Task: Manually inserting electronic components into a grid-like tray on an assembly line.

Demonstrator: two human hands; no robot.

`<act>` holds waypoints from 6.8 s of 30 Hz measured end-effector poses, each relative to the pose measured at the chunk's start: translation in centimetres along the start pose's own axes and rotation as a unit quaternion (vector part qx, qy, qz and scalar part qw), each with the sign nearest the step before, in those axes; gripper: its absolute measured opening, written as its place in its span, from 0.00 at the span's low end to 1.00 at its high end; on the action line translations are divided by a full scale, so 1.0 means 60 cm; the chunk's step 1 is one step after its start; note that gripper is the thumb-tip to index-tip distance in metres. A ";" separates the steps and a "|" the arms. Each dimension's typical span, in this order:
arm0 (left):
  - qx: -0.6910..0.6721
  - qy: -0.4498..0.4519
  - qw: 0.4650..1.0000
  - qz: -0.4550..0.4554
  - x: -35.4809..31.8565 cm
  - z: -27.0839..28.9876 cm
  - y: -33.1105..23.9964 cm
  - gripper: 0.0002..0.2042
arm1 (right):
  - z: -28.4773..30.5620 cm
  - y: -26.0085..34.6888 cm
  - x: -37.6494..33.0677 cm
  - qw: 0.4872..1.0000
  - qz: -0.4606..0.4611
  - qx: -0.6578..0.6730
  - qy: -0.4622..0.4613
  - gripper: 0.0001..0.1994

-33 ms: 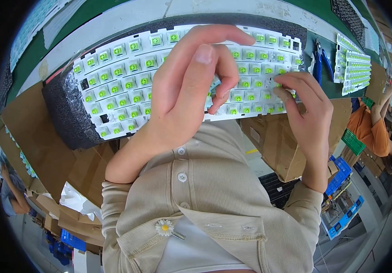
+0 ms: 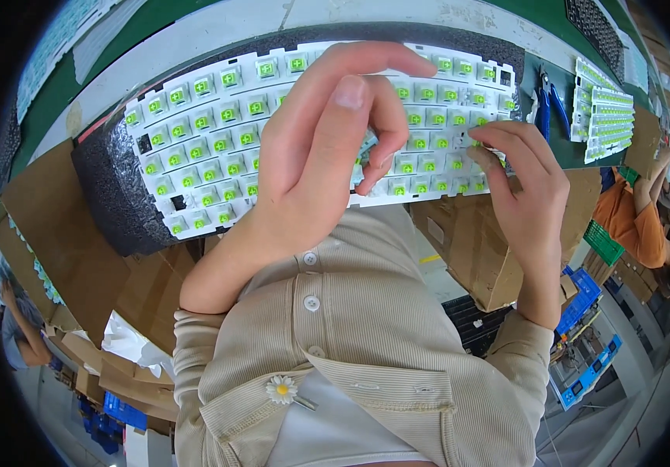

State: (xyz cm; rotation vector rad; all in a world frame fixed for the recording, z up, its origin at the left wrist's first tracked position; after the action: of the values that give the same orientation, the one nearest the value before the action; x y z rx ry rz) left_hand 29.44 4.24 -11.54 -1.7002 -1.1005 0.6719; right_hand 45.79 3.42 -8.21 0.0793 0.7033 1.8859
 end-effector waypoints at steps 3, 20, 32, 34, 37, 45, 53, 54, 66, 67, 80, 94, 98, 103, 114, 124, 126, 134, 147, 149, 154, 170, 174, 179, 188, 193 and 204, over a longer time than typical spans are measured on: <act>-0.001 -0.002 1.000 0.000 -0.002 0.001 0.001 0.23 | 0.002 0.016 0.003 0.997 0.048 -0.056 0.007 0.09; 0.011 0.018 1.000 -0.021 0.001 -0.001 -0.001 0.22 | 0.008 0.027 0.033 0.977 0.145 -0.110 0.106 0.13; 0.004 0.016 1.000 -0.011 0.000 0.001 -0.007 0.22 | -0.002 0.021 0.100 0.933 0.074 -0.189 0.299 0.15; -0.002 -0.003 1.000 -0.015 -0.006 0.005 -0.007 0.21 | 0.008 0.054 0.097 0.935 0.103 -0.219 0.260 0.15; -0.069 -0.034 0.997 -0.010 -0.005 0.010 -0.012 0.20 | 0.026 0.121 0.075 0.968 0.143 -0.166 0.122 0.15; -0.102 -0.097 0.990 -0.002 -0.016 0.020 -0.010 0.15 | 0.004 0.189 0.060 0.962 0.268 -0.044 -0.040 0.16; -0.008 -0.118 0.993 -0.032 -0.022 0.045 -0.042 0.14 | -0.016 0.155 0.084 0.944 0.173 0.263 0.104 0.17; -0.009 -0.118 0.992 -0.031 -0.023 0.050 -0.045 0.14 | -0.019 0.142 0.083 0.919 0.184 0.332 0.104 0.16; -0.146 -0.133 0.979 -0.039 -0.040 0.081 -0.023 0.10 | -0.053 0.057 0.058 0.821 0.042 0.552 0.136 0.14; -0.148 -0.132 0.979 -0.038 -0.042 0.081 -0.021 0.10 | -0.050 0.052 0.054 0.830 0.024 0.546 0.112 0.14; -0.172 -0.094 0.979 -0.060 -0.043 0.082 -0.018 0.10 | -0.037 0.053 0.040 0.966 0.001 0.253 0.063 0.11; -0.175 -0.087 0.978 -0.067 -0.041 0.080 -0.016 0.10 | -0.044 0.113 0.042 0.982 0.176 -0.068 0.026 0.10; -0.167 -0.106 0.979 -0.058 -0.037 0.077 -0.020 0.12 | -0.041 0.109 0.051 0.976 0.197 -0.061 0.068 0.10; -0.145 -0.112 0.982 -0.044 -0.036 0.077 -0.019 0.14 | -0.032 0.113 0.091 0.976 0.151 -0.074 0.139 0.13; -0.250 0.002 0.966 -0.072 -0.047 0.060 -0.045 0.10 | -0.046 0.109 0.129 0.952 0.132 -0.099 0.258 0.19; -0.200 -0.093 0.974 -0.052 -0.051 0.060 -0.028 0.13 | -0.013 0.233 0.090 0.958 0.285 -0.022 -0.035 0.14; -0.148 -0.133 0.979 -0.032 -0.057 0.065 -0.031 0.13 | -0.015 0.234 0.097 0.959 0.281 -0.027 -0.008 0.14; 0.071 -0.156 0.984 -0.044 -0.062 0.084 -0.040 0.16 | -0.035 0.236 0.106 0.972 0.212 -0.079 0.067 0.14; -0.122 -0.167 0.978 -0.032 -0.083 0.099 -0.047 0.12 | -0.049 0.163 0.086 0.895 0.141 0.423 0.022 0.15; -0.180 -0.148 0.963 -0.137 -0.094 0.123 -0.077 0.10 | -0.076 0.143 0.085 0.867 0.060 0.485 0.096 0.16; -0.213 -0.124 0.947 -0.208 -0.112 0.176 -0.094 0.08 | -0.083 0.131 0.062 0.961 0.046 0.254 0.102 0.13; -0.465 0.033 0.813 -0.349 -0.082 0.177 -0.054 0.09 | -0.116 0.177 0.016 0.972 0.231 -0.050 0.006 0.13; -0.545 0.100 0.729 -0.403 -0.073 0.169 -0.056 0.10 | -0.106 0.185 0.025 0.970 0.233 -0.055 0.026 0.12; -0.601 0.166 0.640 -0.449 -0.078 0.169 -0.067 0.11 | -0.094 0.214 0.083 0.964 0.185 -0.120 0.149 0.14; -0.236 -0.153 0.930 -0.238 -0.122 0.165 -0.078 0.17 | -0.120 0.228 0.110 0.924 0.221 -0.182 0.252 0.13; -0.367 -0.068 0.906 -0.199 -0.112 0.147 -0.071 0.18 | -0.114 0.223 0.105 0.932 0.214 -0.186 0.228 0.12; -0.060 -0.043 0.972 -0.224 -0.141 0.139 -0.100 0.22 | -0.041 0.312 0.128 0.940 0.313 -0.085 0.103 0.15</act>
State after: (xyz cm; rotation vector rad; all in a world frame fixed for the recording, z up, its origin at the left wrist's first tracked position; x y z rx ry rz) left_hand 16.70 0.97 -9.62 -1.4570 -1.5499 0.3989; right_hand 26.15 4.24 -2.84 -0.0079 0.7022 2.5903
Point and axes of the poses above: each hand's wrist, its own x-axis towards the middle knuckle, its own z-axis out of the back of the hand, y = z × x, the point moved 7 cm from there along x, towards the middle knuckle, and after that the axes turned 15 degrees about y, right-handed, at the moved point
